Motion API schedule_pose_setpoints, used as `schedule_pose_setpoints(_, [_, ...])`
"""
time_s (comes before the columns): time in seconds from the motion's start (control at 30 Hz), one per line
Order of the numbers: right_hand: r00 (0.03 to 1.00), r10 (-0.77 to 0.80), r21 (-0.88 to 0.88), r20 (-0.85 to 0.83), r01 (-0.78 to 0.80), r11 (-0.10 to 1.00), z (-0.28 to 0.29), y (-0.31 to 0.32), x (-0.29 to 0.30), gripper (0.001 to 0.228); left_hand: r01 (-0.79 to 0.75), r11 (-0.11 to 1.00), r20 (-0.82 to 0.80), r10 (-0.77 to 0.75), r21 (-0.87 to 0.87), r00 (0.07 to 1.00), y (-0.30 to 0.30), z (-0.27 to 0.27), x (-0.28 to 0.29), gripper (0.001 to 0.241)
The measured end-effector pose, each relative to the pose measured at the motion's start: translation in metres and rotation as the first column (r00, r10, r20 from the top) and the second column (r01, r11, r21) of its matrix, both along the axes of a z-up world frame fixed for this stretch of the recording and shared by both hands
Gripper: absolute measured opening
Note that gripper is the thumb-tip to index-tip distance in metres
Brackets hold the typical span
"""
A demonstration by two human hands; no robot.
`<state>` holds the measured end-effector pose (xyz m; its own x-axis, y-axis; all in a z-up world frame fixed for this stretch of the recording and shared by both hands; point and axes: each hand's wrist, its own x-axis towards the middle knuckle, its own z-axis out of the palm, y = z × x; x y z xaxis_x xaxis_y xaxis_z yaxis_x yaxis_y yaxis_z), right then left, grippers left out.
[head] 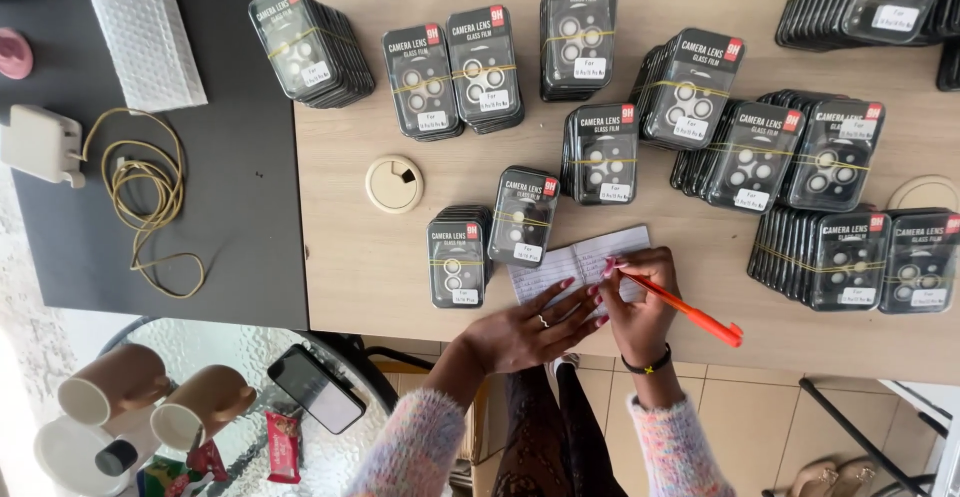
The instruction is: The person is performing inventory and organization of phone camera lens protectors by counting stacks, recording the data in a notebook, and securing them with rubber bands.
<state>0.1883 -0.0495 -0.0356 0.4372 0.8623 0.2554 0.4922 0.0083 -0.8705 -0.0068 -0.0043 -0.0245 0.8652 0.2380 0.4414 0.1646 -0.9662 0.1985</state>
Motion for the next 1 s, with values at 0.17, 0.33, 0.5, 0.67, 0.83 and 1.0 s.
schedule_pose_setpoints(0.17, [0.996,-0.033,0.013,-0.089,0.035,0.999,-0.011,-0.005,0.0,0.023,0.0,1.0,-0.023,0.0,0.007,1.0,0.003,0.005,0.0,0.035])
schedule_pose_setpoints(0.33, [0.991,-0.034,0.002,-0.129,0.035,0.999,-0.009,-0.004,0.001,0.025,0.003,0.999,-0.061,-0.001,0.037,0.998,0.004,0.007,-0.001,0.035])
schedule_pose_setpoints(0.5, [0.995,-0.036,0.001,-0.09,0.037,0.999,-0.009,-0.004,-0.001,0.024,0.014,1.0,-0.077,-0.013,0.015,0.997,0.002,0.006,-0.003,0.036])
schedule_pose_setpoints(0.67, [0.966,-0.044,-0.063,-0.255,0.029,0.998,-0.023,-0.017,0.007,0.023,0.024,0.998,-0.123,-0.016,0.066,0.992,0.0,0.002,-0.002,0.048])
schedule_pose_setpoints(0.83, [0.828,0.023,-0.022,-0.56,-0.043,0.999,-0.007,-0.012,0.021,0.026,0.001,0.998,-0.026,0.0,0.058,1.0,0.005,0.014,-0.001,0.038])
schedule_pose_setpoints(1.0, [0.837,0.048,-0.031,-0.545,-0.078,0.996,-0.001,-0.01,0.017,0.025,0.018,0.998,0.027,-0.02,0.054,0.999,0.006,0.021,-0.002,0.038])
